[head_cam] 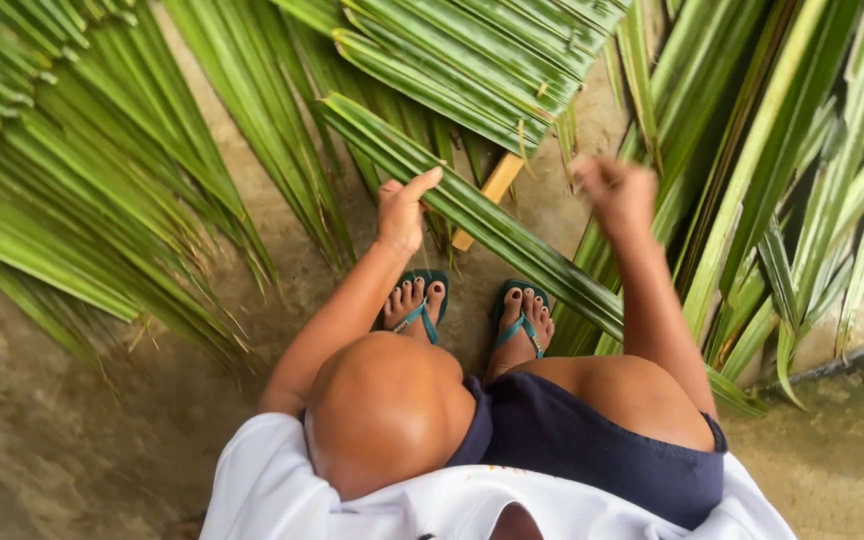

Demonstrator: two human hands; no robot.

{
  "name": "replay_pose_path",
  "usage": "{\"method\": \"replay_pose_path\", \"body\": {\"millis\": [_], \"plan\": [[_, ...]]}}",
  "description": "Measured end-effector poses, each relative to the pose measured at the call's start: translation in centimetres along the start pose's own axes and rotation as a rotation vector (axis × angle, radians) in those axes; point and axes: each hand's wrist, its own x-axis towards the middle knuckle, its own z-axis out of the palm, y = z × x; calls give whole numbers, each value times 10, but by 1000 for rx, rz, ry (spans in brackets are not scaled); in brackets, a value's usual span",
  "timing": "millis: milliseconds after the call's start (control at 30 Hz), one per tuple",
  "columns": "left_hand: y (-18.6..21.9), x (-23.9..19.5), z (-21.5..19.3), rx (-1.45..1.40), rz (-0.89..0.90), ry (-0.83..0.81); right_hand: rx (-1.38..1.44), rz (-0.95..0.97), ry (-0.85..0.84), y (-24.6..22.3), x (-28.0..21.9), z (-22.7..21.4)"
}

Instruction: The person weaves long green palm leaves by hand, threading them through a wooden frame to form a flat woven mat. The person repeatedly picks up leaves, aligns them, and interlaces them into the structure, building up the woven surface.

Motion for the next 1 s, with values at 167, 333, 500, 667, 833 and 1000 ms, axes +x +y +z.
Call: {"method": "replay_pose_path", "body": {"millis": [167, 333, 500, 667, 833, 1000], "plan": [[74, -48, 43, 32, 123, 40, -166, -53, 570, 67, 62, -61], [93, -59, 54, -54, -27, -185, -540, 356, 312, 108, 111, -37], [95, -60, 51, -19, -4, -216, -705, 159, 458, 95, 112, -26], [93, -62, 49, -13, -10, -213, -678, 263, 379, 89, 114, -24], [89, -62, 51, 3, -16, -229, -797, 216, 280, 75, 121, -30], [88, -59, 48, 3, -24, -218, -534, 47, 367, 63, 118, -32]]}}
